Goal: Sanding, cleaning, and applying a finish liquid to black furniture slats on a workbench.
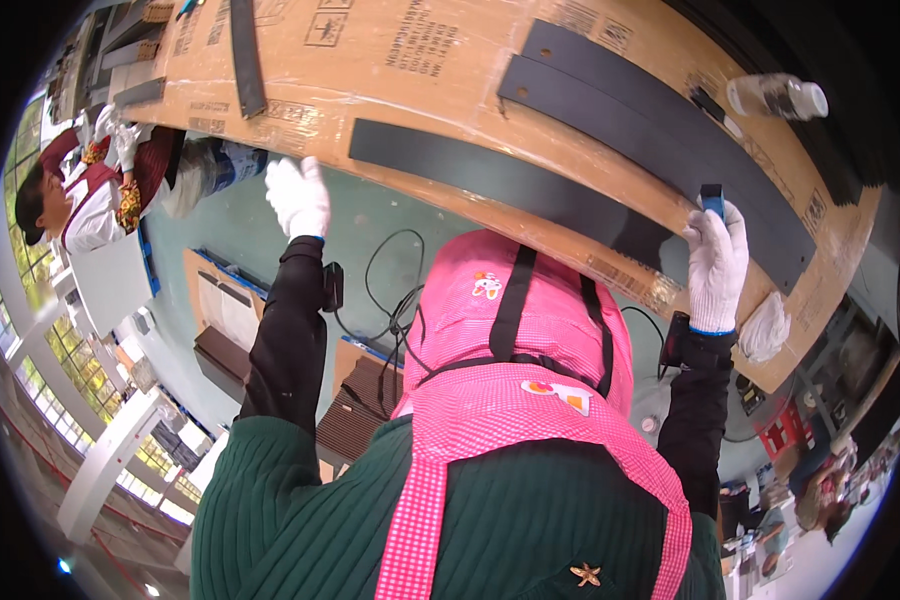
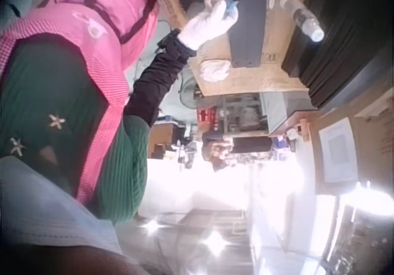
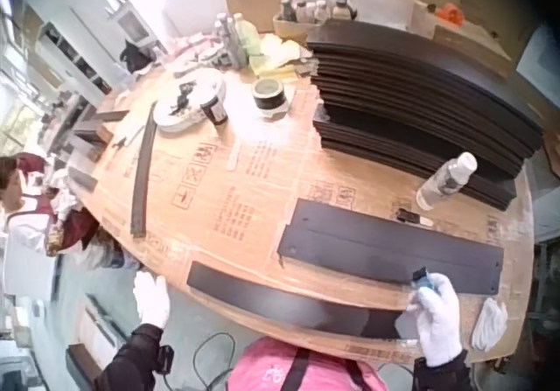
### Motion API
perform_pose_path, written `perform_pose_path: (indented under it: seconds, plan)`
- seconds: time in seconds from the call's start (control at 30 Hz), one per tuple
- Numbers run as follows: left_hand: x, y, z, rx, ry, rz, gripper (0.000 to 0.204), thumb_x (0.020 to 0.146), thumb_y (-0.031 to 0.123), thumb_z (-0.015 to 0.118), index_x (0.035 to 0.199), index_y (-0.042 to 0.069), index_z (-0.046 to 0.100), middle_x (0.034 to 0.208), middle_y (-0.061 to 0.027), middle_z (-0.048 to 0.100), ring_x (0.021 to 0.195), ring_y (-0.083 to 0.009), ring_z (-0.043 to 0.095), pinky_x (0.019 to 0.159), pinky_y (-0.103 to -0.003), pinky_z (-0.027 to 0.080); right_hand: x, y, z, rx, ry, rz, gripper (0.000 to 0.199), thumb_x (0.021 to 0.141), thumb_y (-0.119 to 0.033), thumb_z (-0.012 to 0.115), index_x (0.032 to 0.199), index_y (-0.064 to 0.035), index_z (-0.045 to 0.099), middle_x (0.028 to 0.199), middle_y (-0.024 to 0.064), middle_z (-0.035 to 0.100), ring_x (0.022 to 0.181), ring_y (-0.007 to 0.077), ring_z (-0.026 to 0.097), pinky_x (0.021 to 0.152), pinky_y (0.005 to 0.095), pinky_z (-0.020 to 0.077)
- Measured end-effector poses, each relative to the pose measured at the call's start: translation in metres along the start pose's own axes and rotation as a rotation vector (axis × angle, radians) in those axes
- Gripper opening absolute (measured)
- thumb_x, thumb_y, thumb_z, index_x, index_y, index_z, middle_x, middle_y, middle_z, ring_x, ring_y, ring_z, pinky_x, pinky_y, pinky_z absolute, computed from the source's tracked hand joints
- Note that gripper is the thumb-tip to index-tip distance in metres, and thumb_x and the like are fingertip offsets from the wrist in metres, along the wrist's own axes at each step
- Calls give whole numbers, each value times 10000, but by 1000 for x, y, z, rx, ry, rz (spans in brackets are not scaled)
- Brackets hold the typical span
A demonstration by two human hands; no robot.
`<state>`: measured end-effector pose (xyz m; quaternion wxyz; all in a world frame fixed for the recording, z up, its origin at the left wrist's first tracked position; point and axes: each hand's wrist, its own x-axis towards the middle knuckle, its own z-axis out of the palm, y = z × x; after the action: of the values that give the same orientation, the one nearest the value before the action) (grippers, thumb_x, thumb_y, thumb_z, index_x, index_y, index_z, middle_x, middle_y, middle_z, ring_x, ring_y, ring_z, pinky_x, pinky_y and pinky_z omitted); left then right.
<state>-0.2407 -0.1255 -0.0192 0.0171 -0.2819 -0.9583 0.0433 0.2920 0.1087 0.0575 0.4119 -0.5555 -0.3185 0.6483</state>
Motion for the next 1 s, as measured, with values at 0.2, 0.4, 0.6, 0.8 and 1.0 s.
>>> perform_pose_path:
  seconds: [0.2, 0.4, 0.6, 0.8, 1.0]
  plan:
    - [-17, 22, -22, -787, 53, 126, 288, 1057, 241, 612, 1222, 25, 706, 1240, -172, 701, 1132, -335, 674, 1025, -423, 520, 70, -8, 96, -205, -114, -25, 445, 977, -99, 740, 1335, 89, 554, 1089, 119, 695, 938, 174, 708, 868, 287, 576]
    - [-60, 77, -16, -1151, -205, -92, 434, 942, -37, 529, 1366, 2, 612, 1262, -124, 680, 925, -146, 663, 824, -282, 560, 187, 4, 137, -869, 62, -446, 511, 903, -358, 824, 1230, 19, 711, 1082, 129, 767, 992, 230, 745, 913, 364, 573]
    - [-83, 87, -33, -1337, -582, -40, 501, 946, -75, 453, 1423, 22, 575, 1129, -82, 668, 846, -116, 631, 796, -260, 538, 211, 13, 129, -1310, 80, -495, 642, 866, -554, 778, 1201, -7, 739, 1115, 222, 777, 1089, 385, 733, 1003, 453, 540]
    - [-55, 64, -28, -1348, -593, -25, 453, 977, -58, 453, 1401, 14, 595, 1079, -70, 699, 831, -109, 624, 787, -265, 540, 105, -5, 124, -1358, 59, -883, 514, 922, -400, 808, 1299, -66, 710, 1316, 191, 676, 1229, 358, 639, 1078, 453, 507]
    - [-44, 64, -19, -1135, -533, 212, 326, 1022, 60, 600, 1340, 14, 655, 1088, -77, 750, 861, -107, 649, 790, -274, 554, 6, 2, -66, -1218, 433, -530, 261, 972, -193, 767, 1178, -35, 745, 1131, 188, 727, 1068, 300, 705, 964, 383, 569]
